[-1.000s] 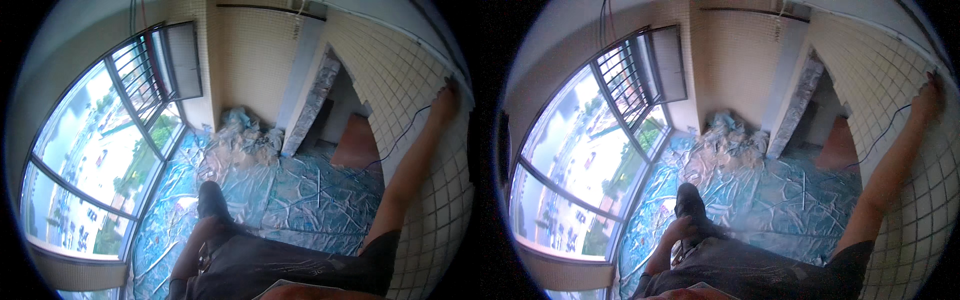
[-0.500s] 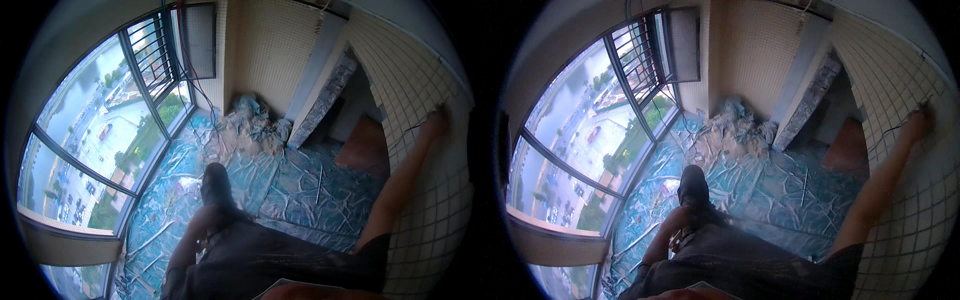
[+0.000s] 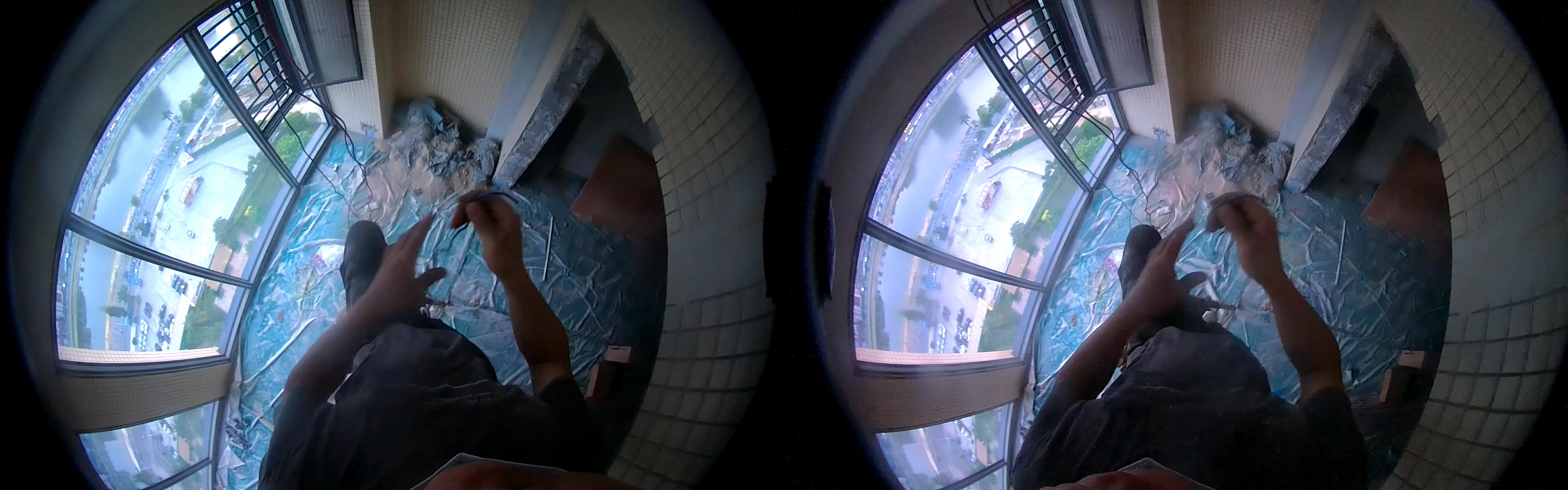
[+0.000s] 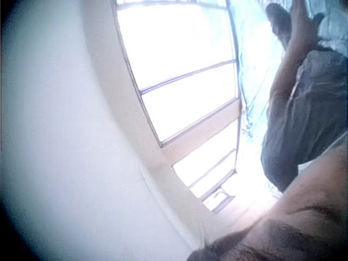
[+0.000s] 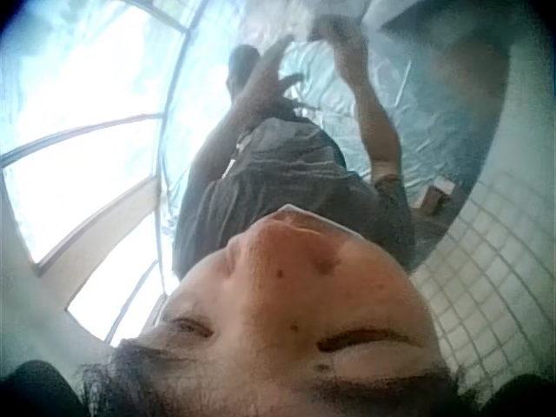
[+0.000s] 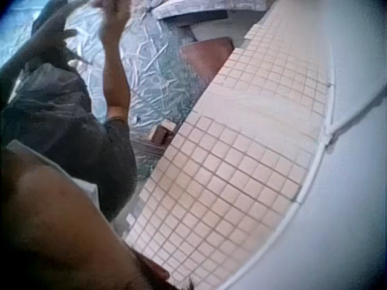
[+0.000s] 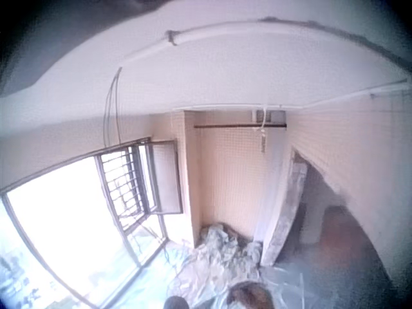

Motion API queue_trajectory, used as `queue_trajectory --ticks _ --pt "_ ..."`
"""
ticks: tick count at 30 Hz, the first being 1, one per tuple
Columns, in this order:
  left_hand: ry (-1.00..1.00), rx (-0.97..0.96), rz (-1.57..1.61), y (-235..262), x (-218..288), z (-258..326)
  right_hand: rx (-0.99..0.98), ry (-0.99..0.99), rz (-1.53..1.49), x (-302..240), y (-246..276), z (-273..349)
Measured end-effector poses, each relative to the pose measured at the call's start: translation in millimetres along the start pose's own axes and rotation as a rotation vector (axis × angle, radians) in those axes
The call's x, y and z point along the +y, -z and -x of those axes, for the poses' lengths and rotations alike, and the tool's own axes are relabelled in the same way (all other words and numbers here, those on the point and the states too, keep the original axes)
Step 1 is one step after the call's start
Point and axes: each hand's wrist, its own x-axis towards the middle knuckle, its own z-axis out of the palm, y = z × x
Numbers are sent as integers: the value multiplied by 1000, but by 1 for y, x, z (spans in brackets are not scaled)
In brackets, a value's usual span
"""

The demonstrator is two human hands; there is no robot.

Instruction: The person installs electrical wires along the ceiling and wall near a window. They pull and route multiple colored wires, secure them with clips, and adjust their position on a wooden ladder to reach different sections.

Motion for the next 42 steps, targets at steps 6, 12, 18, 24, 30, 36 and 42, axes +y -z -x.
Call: queue_trajectory --ticks 6,12,18,24,30,36,42 --pt "1 -436 314 -35 1 -21 -58 4 -250 -22 16 40" --pt "-286 -395 -167 -55 -32 -20 325 107 -304 7 93 85" --pt "-196 -395 -511 -46 -44 -43 631 61 -224 43 111 133" --pt "-155 -266 -642 -17 -86 -72 708 82 -268 55 127 153" --pt "-221 -37 -778 60 -114 -90 861 94 -457 86 192 172" --pt "-170 -120 -1009 116 -152 -70 1178 -133 -298 133 169 143" --pt "179 -870 -1240 138 -287 29 756 -427 -279 169 57 100"
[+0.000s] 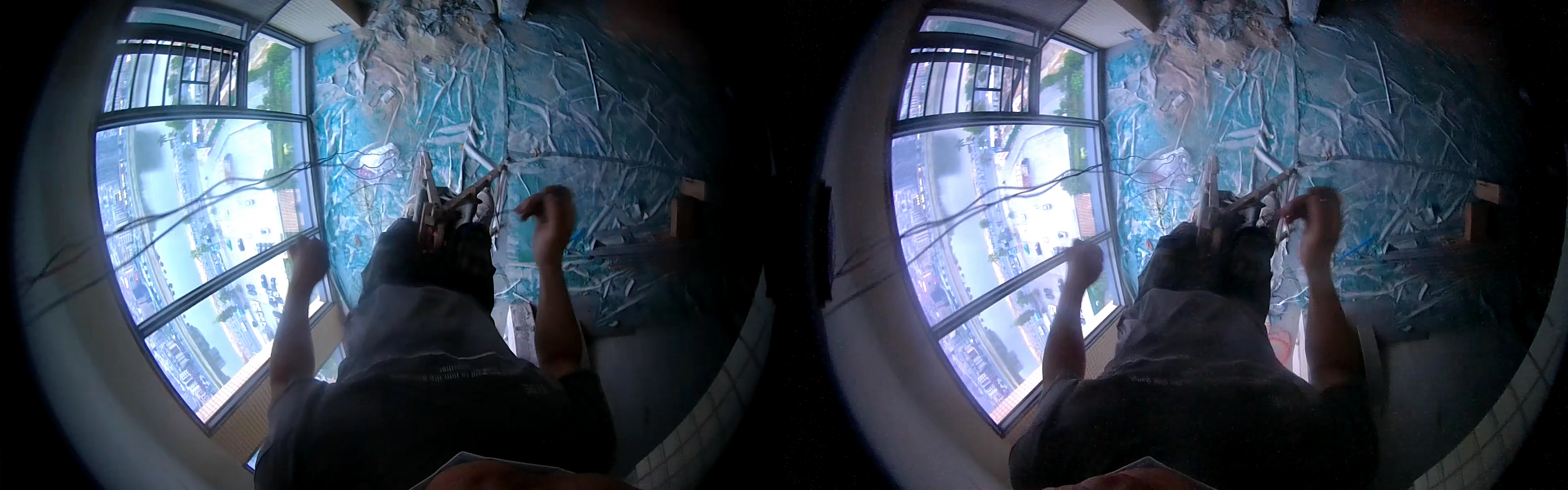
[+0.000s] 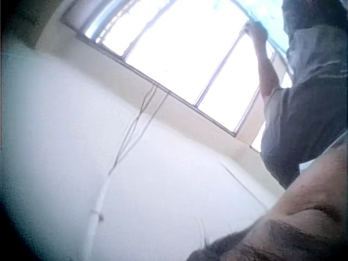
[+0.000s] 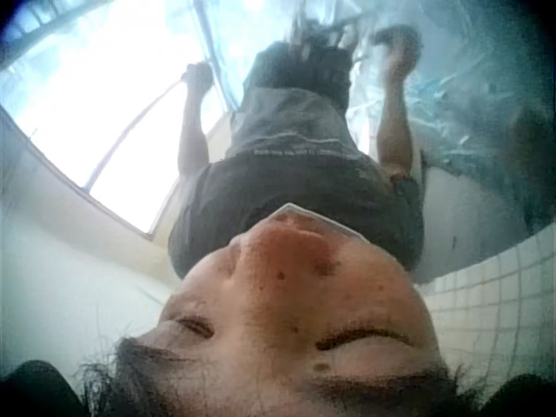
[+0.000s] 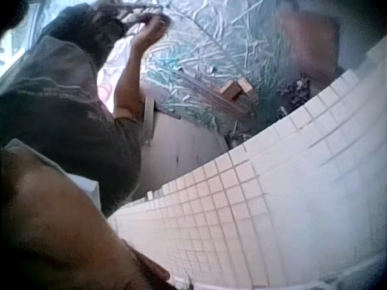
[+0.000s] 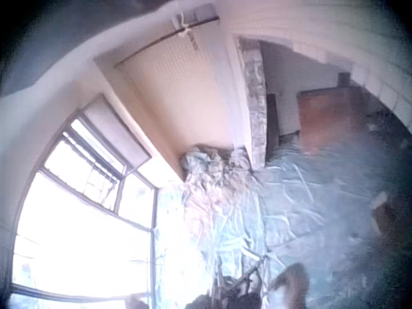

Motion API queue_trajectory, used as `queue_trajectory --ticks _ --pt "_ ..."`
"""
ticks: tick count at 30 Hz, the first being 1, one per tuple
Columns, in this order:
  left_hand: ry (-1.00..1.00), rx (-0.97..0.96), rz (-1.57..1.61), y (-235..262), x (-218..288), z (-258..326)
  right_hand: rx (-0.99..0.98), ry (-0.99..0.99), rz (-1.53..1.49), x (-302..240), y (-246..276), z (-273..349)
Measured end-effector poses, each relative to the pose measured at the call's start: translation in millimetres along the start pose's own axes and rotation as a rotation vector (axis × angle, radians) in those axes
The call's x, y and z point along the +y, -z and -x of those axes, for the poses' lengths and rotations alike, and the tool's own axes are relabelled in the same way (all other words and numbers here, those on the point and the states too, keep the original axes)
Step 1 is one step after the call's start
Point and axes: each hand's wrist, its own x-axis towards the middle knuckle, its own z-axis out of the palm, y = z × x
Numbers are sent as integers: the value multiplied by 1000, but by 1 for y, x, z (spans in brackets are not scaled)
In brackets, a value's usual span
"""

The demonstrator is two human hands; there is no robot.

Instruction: The person installs electrical wires along the ceiling and wall near a window. They pull and route multiple colored wires, secure them with clips, and adjust their position on a wooden ladder to reach different sections.

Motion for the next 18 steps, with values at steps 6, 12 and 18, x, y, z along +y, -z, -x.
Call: queue_trajectory --ticks 6,12,18 --pt "-432 -465 608 -42 45 -43 -432 -219 156 48 -131 49" --pt "-844 -363 1077 -56 60 -79 -400 -298 281 120 -215 70" --pt "-669 -365 1078 -53 16 -138 13 -20 905 177 -191 85"
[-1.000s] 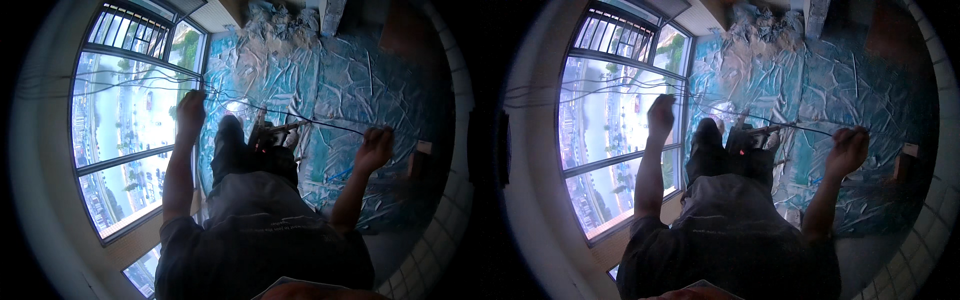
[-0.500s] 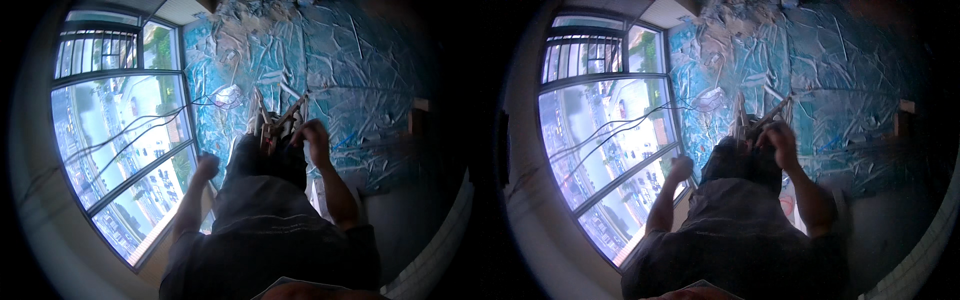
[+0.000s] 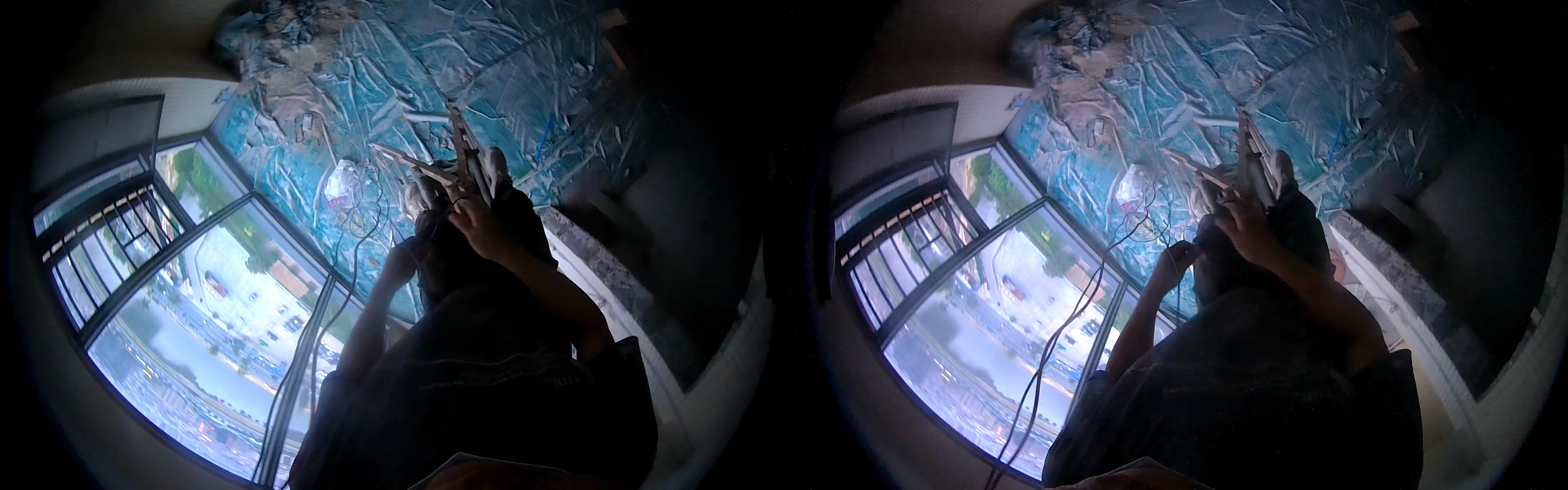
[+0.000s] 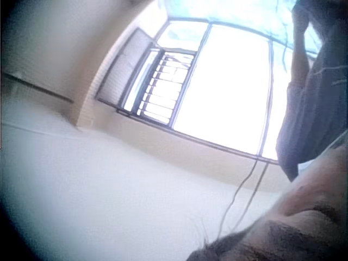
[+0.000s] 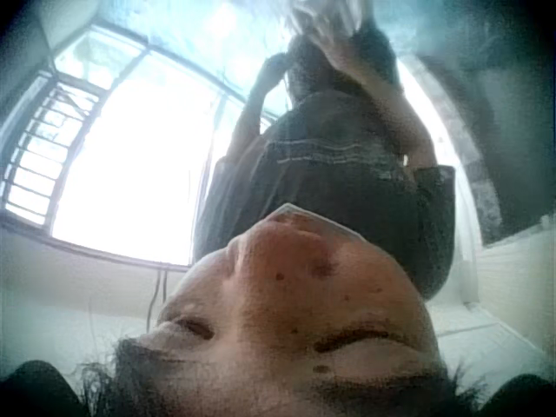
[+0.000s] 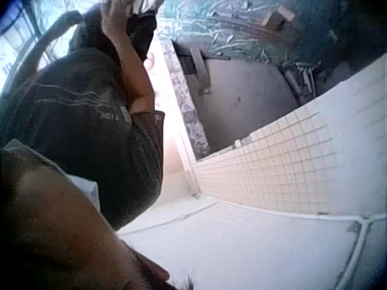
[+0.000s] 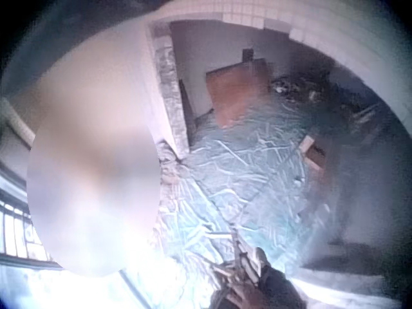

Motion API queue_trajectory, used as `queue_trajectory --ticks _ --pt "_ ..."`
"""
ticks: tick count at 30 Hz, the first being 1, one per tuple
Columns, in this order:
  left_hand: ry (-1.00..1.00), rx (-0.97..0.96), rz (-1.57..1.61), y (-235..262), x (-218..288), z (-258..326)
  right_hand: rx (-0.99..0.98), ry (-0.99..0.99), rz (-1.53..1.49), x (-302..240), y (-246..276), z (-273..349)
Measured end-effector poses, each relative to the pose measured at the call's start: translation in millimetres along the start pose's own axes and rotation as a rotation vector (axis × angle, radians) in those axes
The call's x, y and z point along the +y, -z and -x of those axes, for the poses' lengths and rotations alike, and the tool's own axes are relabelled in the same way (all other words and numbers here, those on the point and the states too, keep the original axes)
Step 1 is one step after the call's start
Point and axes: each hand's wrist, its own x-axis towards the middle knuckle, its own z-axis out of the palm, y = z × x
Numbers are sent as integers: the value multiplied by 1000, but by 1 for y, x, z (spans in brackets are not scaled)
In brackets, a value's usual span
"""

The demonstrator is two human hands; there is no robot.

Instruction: The person installs electrical wires along the ceiling and wall near a window. They pull and route multiple colored wires, secure them with clips, and adjust their position on a wooden ladder to reach different sections.

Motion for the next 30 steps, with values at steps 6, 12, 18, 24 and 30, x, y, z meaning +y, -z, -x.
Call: queue_trajectory --ticks 6,12,18,24,30 --pt "-155 -91 -51 22 -31 -33 -72 -405 267 92 -8 75" --pt "-300 28 -218 -11 -8 -93 -37 -760 223 137 -22 143" --pt "-516 245 -281 -57 9 -180 -115 -920 251 183 -51 208" --pt "-392 157 -481 -122 -47 -231 -7 -954 89 211 -76 260" --pt "-309 413 -373 -138 -21 -223 18 -640 268 220 -92 277"
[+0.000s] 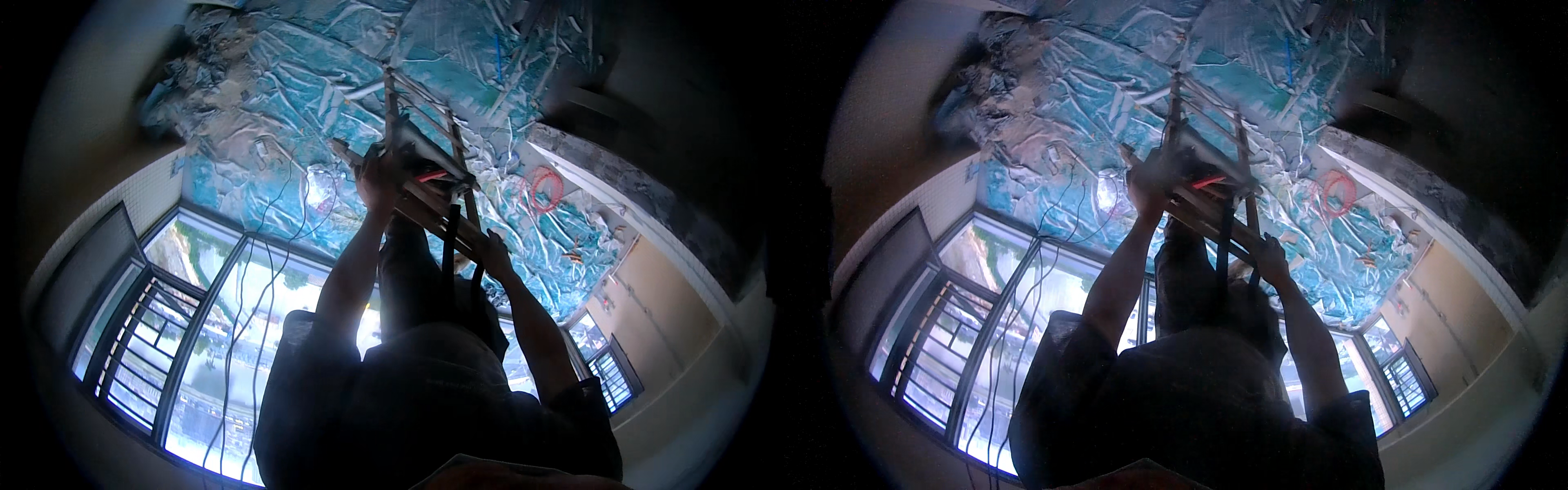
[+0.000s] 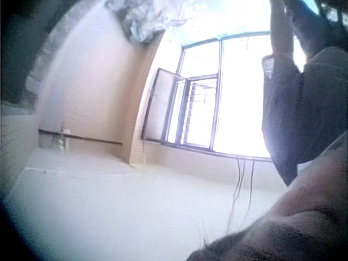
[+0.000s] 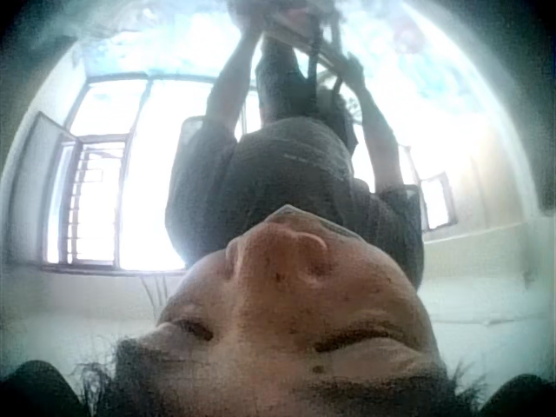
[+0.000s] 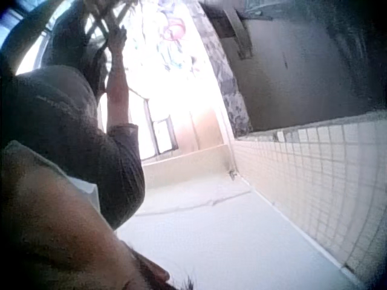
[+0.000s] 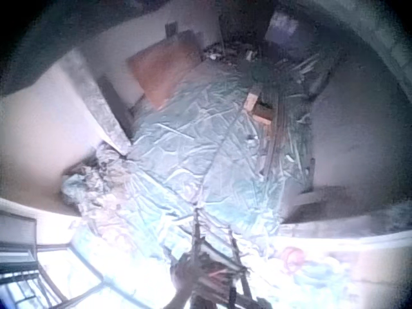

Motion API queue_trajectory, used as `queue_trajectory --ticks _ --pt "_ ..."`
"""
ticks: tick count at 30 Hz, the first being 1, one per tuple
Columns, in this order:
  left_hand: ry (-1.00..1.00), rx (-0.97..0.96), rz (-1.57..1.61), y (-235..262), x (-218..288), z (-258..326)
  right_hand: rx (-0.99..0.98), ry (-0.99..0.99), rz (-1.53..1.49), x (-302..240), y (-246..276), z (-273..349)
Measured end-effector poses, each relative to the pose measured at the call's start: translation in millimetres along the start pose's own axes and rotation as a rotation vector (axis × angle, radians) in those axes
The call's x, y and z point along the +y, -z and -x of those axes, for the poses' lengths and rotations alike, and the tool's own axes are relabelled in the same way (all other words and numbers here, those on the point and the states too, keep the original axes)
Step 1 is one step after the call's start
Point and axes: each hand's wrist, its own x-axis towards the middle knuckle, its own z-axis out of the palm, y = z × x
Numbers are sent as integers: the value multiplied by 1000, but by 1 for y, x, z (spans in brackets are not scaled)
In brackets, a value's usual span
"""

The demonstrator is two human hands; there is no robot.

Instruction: The person installs electrical wires along the ceiling and wall near a window. They pull and route multiple colored wires, secure them with clips, and adjust their position on a wooden ladder to reach different sections.

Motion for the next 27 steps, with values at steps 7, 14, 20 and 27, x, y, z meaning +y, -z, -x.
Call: queue_trajectory --ticks 7,14,20,27 --pt "112 89 50 5 20 3 -114 -82 -187 -3 -9 -22" --pt "99 102 -24 3 11 -3 182 0 -412 24 -50 -25" --pt "116 97 26 2 14 8 110 -40 -491 19 -28 -21" --pt "81 157 -26 4 14 7 39 -2 -517 12 -25 -24"
